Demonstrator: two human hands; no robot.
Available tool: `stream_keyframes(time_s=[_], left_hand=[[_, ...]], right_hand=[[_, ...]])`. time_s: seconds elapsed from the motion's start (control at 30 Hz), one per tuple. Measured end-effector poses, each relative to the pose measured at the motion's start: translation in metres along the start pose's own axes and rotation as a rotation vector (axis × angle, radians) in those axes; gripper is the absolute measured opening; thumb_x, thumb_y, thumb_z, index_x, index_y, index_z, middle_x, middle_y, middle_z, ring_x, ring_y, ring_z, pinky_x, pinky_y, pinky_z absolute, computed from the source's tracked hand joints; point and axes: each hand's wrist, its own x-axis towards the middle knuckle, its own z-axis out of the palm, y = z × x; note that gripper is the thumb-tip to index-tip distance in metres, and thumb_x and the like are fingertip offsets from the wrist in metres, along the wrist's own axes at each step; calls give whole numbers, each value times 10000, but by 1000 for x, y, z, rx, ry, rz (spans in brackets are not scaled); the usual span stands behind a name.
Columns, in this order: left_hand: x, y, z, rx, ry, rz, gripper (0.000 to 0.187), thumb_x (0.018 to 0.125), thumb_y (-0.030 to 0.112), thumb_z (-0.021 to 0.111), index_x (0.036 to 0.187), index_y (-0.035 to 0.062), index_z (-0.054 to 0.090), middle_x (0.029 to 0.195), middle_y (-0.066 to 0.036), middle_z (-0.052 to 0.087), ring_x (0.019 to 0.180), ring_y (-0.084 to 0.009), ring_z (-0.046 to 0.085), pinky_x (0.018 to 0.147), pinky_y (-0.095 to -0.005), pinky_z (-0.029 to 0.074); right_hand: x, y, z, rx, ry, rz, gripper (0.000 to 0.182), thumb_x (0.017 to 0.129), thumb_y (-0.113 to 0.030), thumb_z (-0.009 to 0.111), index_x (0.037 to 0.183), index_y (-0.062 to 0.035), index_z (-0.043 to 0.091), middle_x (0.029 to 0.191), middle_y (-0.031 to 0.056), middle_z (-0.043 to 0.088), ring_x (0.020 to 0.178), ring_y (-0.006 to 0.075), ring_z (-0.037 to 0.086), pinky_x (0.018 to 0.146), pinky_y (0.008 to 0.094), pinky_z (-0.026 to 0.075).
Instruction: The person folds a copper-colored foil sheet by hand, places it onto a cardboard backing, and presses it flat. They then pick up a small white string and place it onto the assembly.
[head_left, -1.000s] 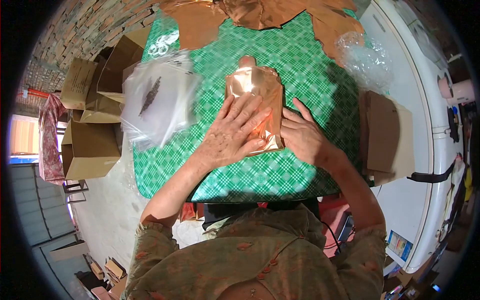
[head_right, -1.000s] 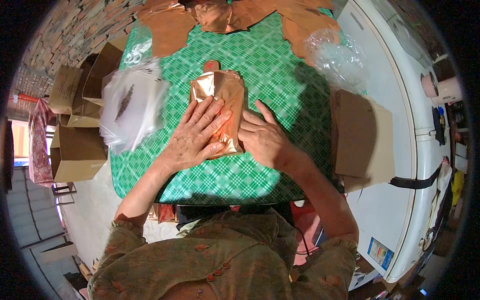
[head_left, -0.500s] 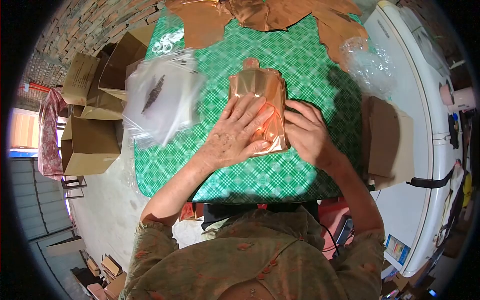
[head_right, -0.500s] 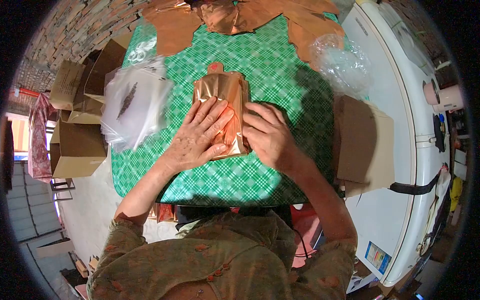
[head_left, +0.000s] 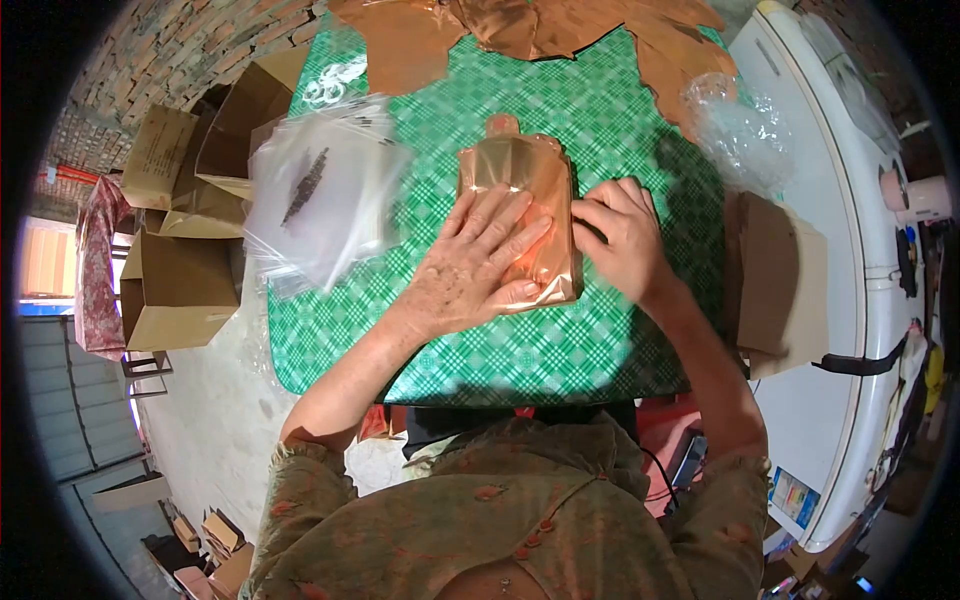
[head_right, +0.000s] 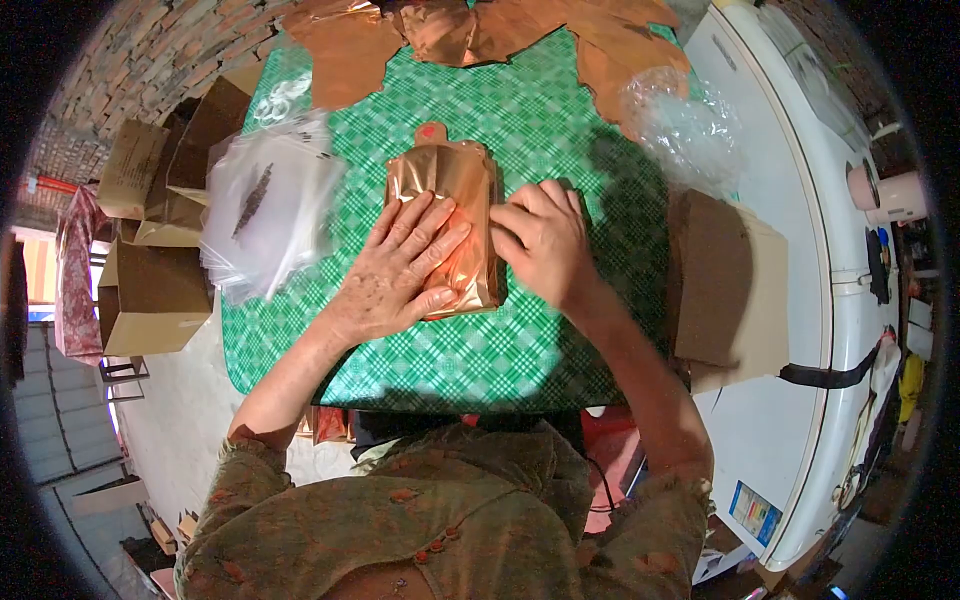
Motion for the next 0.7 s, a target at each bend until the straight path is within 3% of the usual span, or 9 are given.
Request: stream_keyframes(time_s=[0.23, 0.63, 0.7], left_hand=[[0, -2, 2, -2, -6, 2, 736, 1092, 585, 489, 1697, 180, 384, 1770, -132, 311, 1654, -368, 216, 1361, -567, 116], [0, 1, -1, 17, -31, -6, 695, 1103, 589, 453, 1682, 205, 418, 1778, -131, 291, 1658, -369, 201, 1364, -571, 95], [0, 1, -1, 25, -40, -9, 691, 1105, 590, 444, 1681, 210, 420, 1780, -134, 285, 1658, -375, 199, 1365, -574, 93]], right_hand=[[18, 7, 12, -48, -54, 24, 182, 889, -176, 780, 1055, -120, 730, 970, 24, 647, 1004, 277, 589, 919, 439, 436], [54, 10, 8, -53, -301, 189, 116, 895, -195, 739, 945, -108, 682, 974, 47, 726, 1057, 320, 628, 1002, 468, 445], [56, 10, 10, -73, -257, 147, 139, 885, -178, 738, 899, -73, 648, 867, 75, 671, 934, 340, 614, 899, 471, 475]])
